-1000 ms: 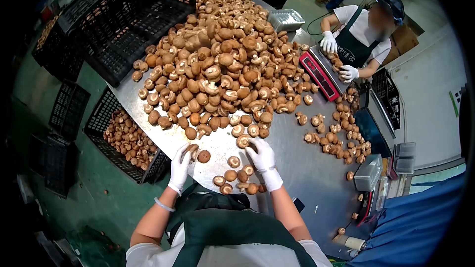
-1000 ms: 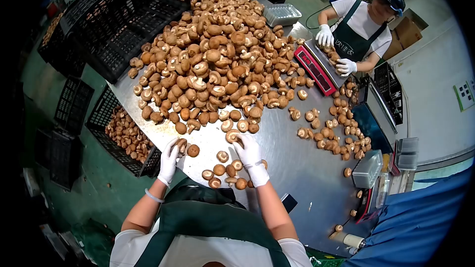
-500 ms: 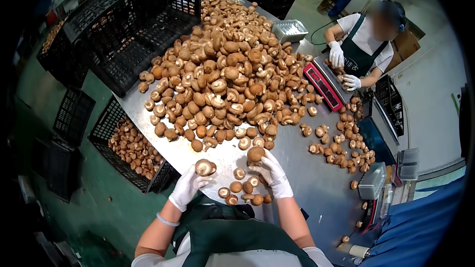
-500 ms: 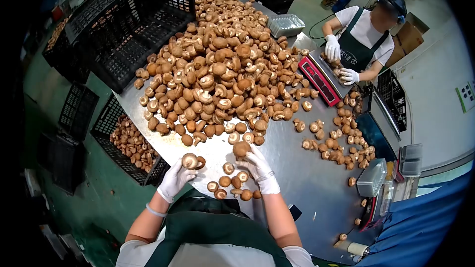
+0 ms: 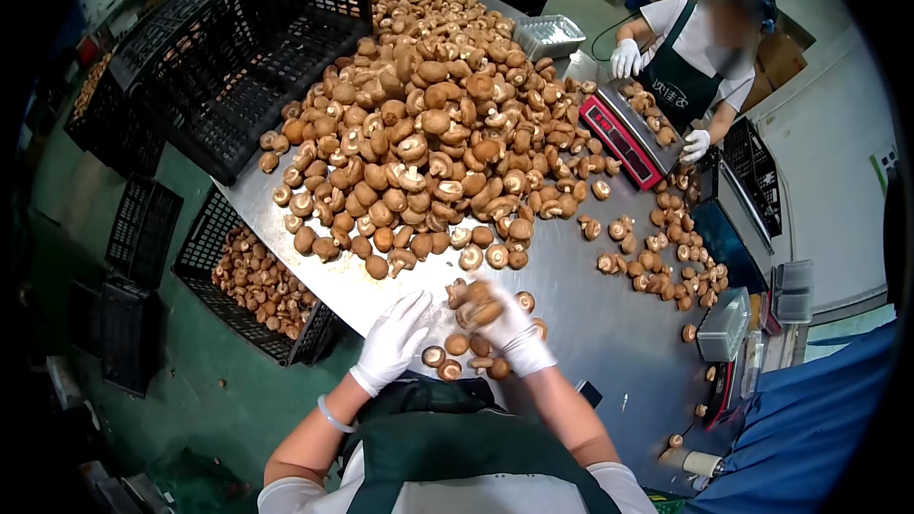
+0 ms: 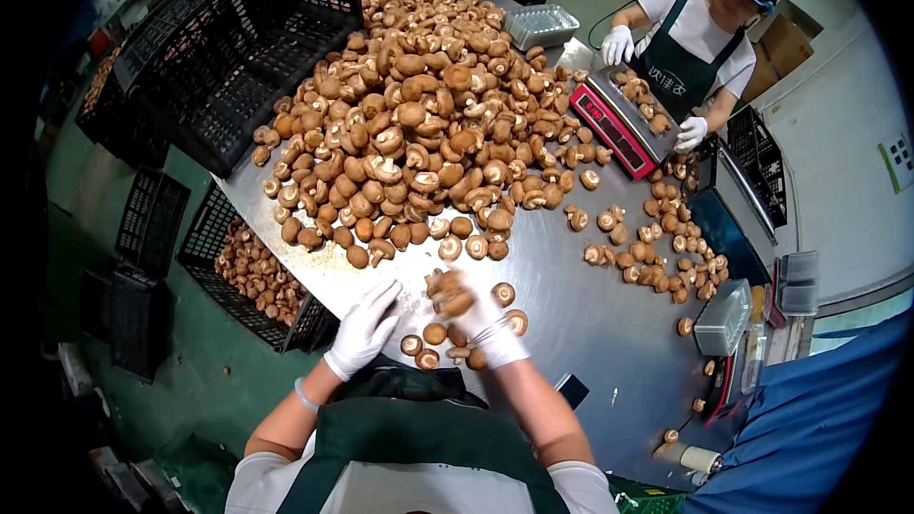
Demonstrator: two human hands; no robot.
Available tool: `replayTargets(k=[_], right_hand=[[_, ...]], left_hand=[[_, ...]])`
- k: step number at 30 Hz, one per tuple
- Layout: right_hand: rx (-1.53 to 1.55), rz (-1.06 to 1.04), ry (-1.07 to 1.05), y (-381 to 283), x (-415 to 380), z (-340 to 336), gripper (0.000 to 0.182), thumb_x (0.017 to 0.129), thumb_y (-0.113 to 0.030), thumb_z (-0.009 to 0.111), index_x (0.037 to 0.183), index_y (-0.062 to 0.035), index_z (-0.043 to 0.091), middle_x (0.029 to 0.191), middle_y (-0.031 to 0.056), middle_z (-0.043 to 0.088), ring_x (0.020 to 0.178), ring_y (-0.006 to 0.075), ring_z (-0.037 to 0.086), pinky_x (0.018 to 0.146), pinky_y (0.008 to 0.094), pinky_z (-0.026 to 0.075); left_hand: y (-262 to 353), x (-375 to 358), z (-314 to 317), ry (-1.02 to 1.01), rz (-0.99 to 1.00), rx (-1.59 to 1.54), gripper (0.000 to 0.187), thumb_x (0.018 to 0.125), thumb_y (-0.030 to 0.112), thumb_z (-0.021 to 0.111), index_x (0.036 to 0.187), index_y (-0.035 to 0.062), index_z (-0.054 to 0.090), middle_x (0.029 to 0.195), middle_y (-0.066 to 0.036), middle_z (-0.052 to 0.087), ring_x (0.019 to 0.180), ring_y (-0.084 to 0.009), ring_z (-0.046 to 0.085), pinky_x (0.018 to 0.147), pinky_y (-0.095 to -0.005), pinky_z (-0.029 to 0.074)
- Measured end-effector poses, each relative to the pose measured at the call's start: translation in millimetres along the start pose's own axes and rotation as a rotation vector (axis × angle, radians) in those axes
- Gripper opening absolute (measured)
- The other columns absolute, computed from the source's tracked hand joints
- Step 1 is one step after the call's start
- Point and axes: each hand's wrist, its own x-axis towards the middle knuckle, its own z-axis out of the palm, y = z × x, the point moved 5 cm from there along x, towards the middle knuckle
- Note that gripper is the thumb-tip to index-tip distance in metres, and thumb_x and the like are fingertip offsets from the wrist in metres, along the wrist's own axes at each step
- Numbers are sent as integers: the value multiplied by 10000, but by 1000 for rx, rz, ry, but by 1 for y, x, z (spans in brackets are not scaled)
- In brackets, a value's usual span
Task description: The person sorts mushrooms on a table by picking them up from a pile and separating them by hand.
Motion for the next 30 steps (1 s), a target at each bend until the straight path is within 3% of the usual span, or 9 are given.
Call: replayTargets(k=[3, 6, 9, 12, 15, 19, 22, 25, 30], right_hand=[[310, -354, 312, -105, -16, -26, 436, 870, -324, 601, 1117, 21, 501, 1035, 177, 564, 848, 280, 601, 709, 365, 561], [268, -948, 250, -215, -53, -62, 584, 927, -470, 478, 1264, -3, 381, 1202, 185, 518, 1031, 331, 565, 890, 444, 524], [255, -944, 339, -234, -79, -97, 627, 922, -464, 489, 1322, 5, 375, 1328, 207, 461, 1073, 283, 569, 846, 373, 536], [-55, -667, 121, -184, -68, -74, 567, 922, -445, 499, 1270, 1, 456, 1077, 134, 579, 824, 181, 591, 690, 296, 535], [-736, -526, 452, -131, -74, -46, 461, 931, -365, 515, 1220, -6, 516, 1013, 113, 624, 816, 170, 615, 688, 285, 537], [-819, -498, 527, -110, -76, -58, 358, 953, -287, 512, 1195, -25, 545, 985, 89, 641, 773, 130, 615, 640, 230, 513], [-1047, -559, 647, -105, -81, -72, 344, 923, -193, 536, 1232, -41, 539, 1096, 116, 619, 862, 173, 624, 724, 281, 523], [-1430, -776, 746, -95, -90, -63, 450, 864, -130, 586, 1296, -48, 493, 1212, 151, 569, 1083, 245, 581, 925, 327, 460], [-1914, -780, 677, -58, -83, -35, 630, 814, -300, 646, 1362, -87, 421, 1367, 230, 412, 1248, 407, 409, 1047, 417, 345]], left_hand=[[-29, -19, 3, -31, -27, 82, 309, 821, 191, 628, 1102, 62, 630, 1096, -113, 621, 971, -288, 594, 859, -367, 468], [-32, -30, 13, -149, 7, 96, 280, 810, 197, 636, 1061, 74, 646, 1016, -94, 641, 923, -269, 610, 825, -354, 485], [-30, -31, 33, -247, 105, 100, 314, 796, 210, 645, 1087, 95, 622, 974, -86, 624, 862, -275, 609, 774, -357, 496], [-36, -33, 61, -347, 144, 139, 381, 783, 242, 653, 1126, 88, 590, 977, -93, 607, 867, -286, 603, 783, -361, 490], [-36, -31, 65, -388, 136, 168, 338, 798, 236, 635, 1102, 90, 608, 946, -93, 601, 855, -285, 605, 776, -359, 491], [-40, -25, 29, -257, 34, 47, 186, 793, 173, 609, 962, 99, 631, 876, -93, 608, 821, -289, 604, 735, -368, 499], [-74, -34, -56, 172, -304, 81, 156, 759, 94, 657, 908, 54, 628, 866, -118, 632, 815, -270, 630, 733, -345, 509], [-146, -76, -126, 516, -421, 445, 428, 788, 44, 603, 1208, -2, 530, 1160, -196, 564, 1087, -343, 527, 963, -394, 399], [-138, -76, -128, 596, -359, 464, 575, 817, 42, 579, 1350, -33, 380, 1340, -222, 442, 1231, -367, 407, 1046, -411, 310]])
